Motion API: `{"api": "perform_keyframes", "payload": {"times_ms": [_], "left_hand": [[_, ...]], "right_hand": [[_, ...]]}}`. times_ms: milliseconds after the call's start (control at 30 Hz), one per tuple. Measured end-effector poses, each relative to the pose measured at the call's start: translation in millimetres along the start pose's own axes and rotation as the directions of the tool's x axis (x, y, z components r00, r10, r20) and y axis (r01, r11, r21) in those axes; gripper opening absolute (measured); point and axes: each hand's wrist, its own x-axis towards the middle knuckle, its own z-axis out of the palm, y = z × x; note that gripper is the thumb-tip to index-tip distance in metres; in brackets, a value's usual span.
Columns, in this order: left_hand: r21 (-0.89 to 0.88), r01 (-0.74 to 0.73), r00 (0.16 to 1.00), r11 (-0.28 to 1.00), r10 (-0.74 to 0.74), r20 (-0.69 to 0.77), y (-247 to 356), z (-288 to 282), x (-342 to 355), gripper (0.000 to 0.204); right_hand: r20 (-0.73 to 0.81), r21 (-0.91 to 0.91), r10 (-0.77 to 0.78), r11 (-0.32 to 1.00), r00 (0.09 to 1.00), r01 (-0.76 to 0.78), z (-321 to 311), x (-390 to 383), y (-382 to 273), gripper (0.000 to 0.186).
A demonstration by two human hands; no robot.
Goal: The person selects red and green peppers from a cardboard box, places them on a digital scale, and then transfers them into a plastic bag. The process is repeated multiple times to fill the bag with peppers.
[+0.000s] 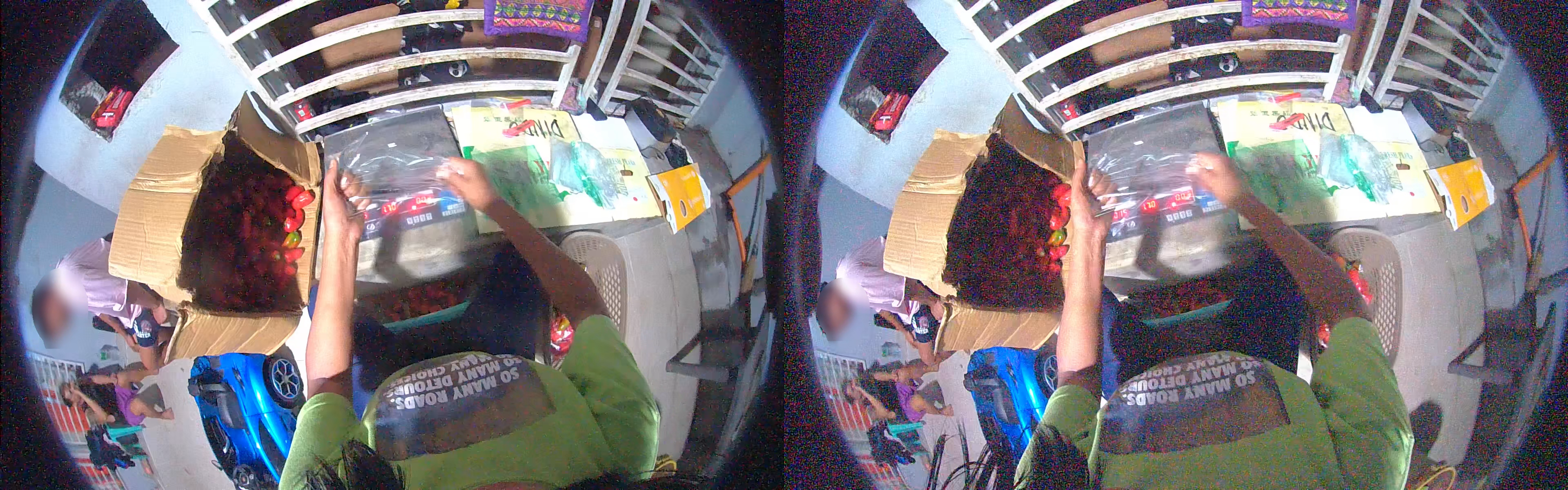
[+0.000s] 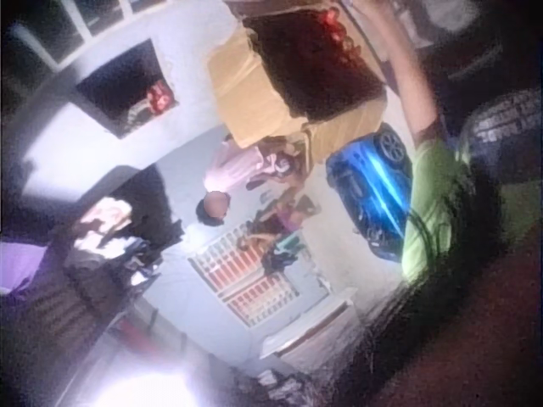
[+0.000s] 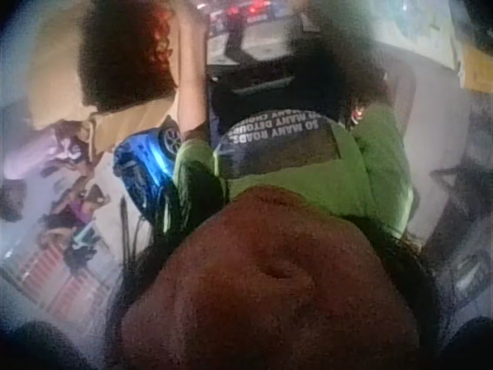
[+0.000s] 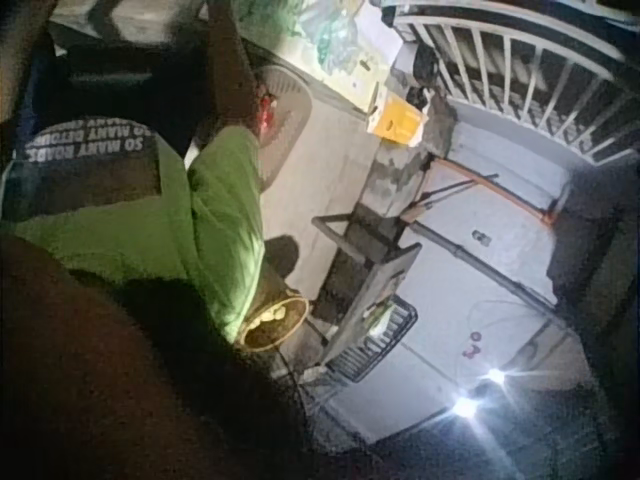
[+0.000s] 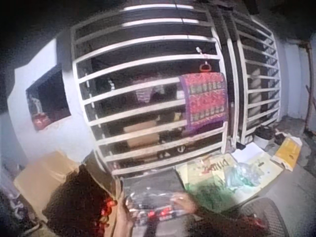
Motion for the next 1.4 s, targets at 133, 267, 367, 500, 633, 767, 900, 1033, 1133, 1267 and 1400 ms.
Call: {"api": "perform_keyframes", "payload": {"times_ms": [133, 267, 367, 500, 633, 767, 900, 1033, 1133, 1267, 1400], "left_hand": [[0.195, -0.098, 0.993, 0.976, 0.109, -0.046, 9.8, -9.3, 7.2, 0.026], [0.357, -0.126, 0.985, 0.925, 0.159, -0.063, 19.6, -13.2, 4.6, 0.024], [0.385, -0.164, 0.982, 0.908, 0.186, -0.020, 16.6, -17.5, 10.8, 0.024], [0.442, -0.142, 0.988, 0.886, 0.153, 0.011, 9.4, -8.6, 13.6, 0.026], [0.614, -0.136, 0.982, 0.778, 0.187, -0.019, 20.5, -9.6, -3.3, 0.027], [0.716, -0.195, 0.981, 0.671, 0.142, 0.134, 10.3, 6.5, 3.4, 0.027], [0.827, -0.215, 0.975, 0.519, 0.067, 0.212, 18.6, 1.6, -9.7, 0.027], [0.873, -0.313, 0.950, 0.373, 0.110, 0.293, 33.8, 30.0, -33.8, 0.025], [0.852, -0.490, 0.860, 0.183, 0.264, 0.437, 35.0, 25.7, -44.1, 0.015], [0.774, -0.382, 0.922, 0.505, 0.270, 0.279, 12.1, 11.9, -48.0, 0.016], [0.740, -0.317, 0.948, 0.594, 0.216, 0.233, -4.4, -1.2, -53.7, 0.021]], "right_hand": [[-0.070, -0.568, -0.259, 0.804, 0.963, 0.175, -113.7, -5.1, 108.2, 0.020], [-0.459, -0.642, -0.243, 0.756, 0.855, -0.129, -239.9, -12.5, 158.5, 0.020], [-0.599, -0.741, -0.224, 0.521, 0.769, -0.424, -312.5, -16.3, 180.0, 0.028], [-0.840, -0.498, 0.000, 0.397, 0.542, -0.771, -361.6, -14.8, 180.0, 0.062], [-0.843, -0.517, -0.123, 0.447, 0.523, -0.729, -268.0, 39.7, 103.2, 0.080], [-0.469, -0.785, -0.516, 0.616, 0.717, -0.069, -235.1, 57.6, 75.5, 0.066], [0.018, -0.137, -0.498, 0.858, 0.867, 0.495, -7.4, 48.4, -60.1, 0.057], [0.239, 0.482, -0.347, 0.853, 0.907, 0.199, 44.5, 43.4, -73.0, 0.016], [0.078, 0.496, -0.226, 0.854, 0.971, 0.159, 63.8, 19.6, -71.1, 0.011], [-0.048, 0.335, -0.169, 0.926, 0.984, 0.175, 73.8, -12.8, -78.2, 0.018], [-0.069, 0.367, -0.157, 0.914, 0.985, 0.172, 75.2, -25.2, -82.7, 0.023]]}}
